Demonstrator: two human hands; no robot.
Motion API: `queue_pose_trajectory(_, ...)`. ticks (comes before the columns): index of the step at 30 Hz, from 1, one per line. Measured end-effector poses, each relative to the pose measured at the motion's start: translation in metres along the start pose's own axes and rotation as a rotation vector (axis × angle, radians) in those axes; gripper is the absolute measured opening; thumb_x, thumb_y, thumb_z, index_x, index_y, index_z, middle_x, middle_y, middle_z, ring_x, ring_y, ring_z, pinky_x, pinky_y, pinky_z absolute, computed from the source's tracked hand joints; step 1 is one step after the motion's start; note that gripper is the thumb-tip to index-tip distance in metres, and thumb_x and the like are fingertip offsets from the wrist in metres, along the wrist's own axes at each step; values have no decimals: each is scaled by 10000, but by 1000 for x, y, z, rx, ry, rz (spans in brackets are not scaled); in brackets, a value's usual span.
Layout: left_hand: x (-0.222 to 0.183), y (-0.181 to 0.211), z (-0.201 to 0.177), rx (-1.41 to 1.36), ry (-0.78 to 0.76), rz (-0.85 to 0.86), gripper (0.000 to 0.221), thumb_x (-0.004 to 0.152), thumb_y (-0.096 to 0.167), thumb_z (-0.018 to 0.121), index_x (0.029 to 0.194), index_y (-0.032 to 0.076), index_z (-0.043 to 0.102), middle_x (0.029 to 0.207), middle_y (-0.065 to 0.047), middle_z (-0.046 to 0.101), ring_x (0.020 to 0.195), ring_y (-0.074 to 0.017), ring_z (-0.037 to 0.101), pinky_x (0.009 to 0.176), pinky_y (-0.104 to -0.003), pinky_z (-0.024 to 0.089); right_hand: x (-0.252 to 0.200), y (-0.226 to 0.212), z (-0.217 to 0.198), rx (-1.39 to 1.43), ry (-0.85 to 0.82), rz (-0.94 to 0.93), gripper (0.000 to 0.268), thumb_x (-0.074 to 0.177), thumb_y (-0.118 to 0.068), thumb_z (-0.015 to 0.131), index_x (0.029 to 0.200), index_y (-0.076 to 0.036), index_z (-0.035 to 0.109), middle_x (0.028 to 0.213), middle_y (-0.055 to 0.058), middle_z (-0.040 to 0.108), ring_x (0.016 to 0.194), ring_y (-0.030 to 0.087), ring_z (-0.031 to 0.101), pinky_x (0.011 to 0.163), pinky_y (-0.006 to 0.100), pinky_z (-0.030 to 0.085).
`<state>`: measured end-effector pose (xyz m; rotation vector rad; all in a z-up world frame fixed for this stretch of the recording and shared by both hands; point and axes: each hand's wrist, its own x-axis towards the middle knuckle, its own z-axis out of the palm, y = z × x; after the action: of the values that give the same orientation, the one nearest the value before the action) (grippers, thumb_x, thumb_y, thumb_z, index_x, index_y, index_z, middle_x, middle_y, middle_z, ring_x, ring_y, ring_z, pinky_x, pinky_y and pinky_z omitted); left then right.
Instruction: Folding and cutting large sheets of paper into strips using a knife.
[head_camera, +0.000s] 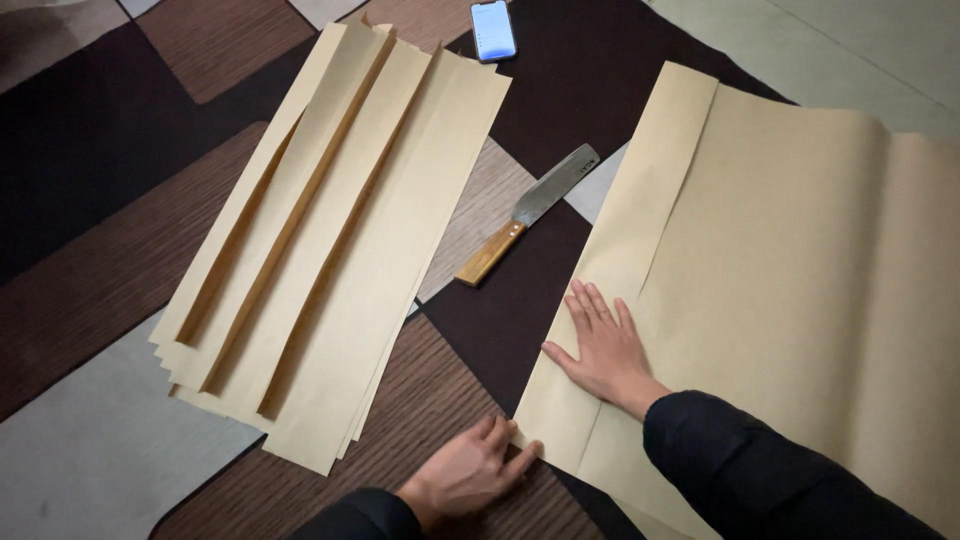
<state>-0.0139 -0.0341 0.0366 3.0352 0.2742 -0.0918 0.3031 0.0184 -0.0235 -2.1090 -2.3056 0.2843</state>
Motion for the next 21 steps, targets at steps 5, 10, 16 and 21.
queue_pose_trajectory(5,-2,-29,-7,11,135,-50,474,1125,244,573,1546,35,635,1417,-147,730,1304,-358,627,1228,-514,445,10,6,17,-23,102,-4,1023,1063,-743,463,1766,-30,257,1907,139,192,1767,277,110,1372,614,69)
queue_pose_trajectory(10,11,-45,3,101,157,-49,439,1134,228,547,1528,62,642,1391,-146,736,1318,-350,632,1255,-533,443,25,11,21,-34,162,29,1052,1045,-741,481,1788,-42,225,1910,127,187,1766,267,109,1376,609,65)
queue_pose_trajectory(16,10,-25,-15,57,181,-81,508,1102,192,567,1564,-18,586,1332,-196,667,1238,-368,630,1135,-497,479,26,12,29,-96,238,22,1016,1053,-747,440,1771,-43,296,1918,143,199,1772,308,130,1381,618,80)
queue_pose_trajectory(21,6,-26,-5,57,158,-110,513,1101,194,586,1548,-56,603,1451,-253,671,1365,-387,597,1159,-507,483,25,9,25,-72,241,31,1009,1047,-746,456,1760,-46,313,1922,127,189,1778,330,92,1373,656,53)
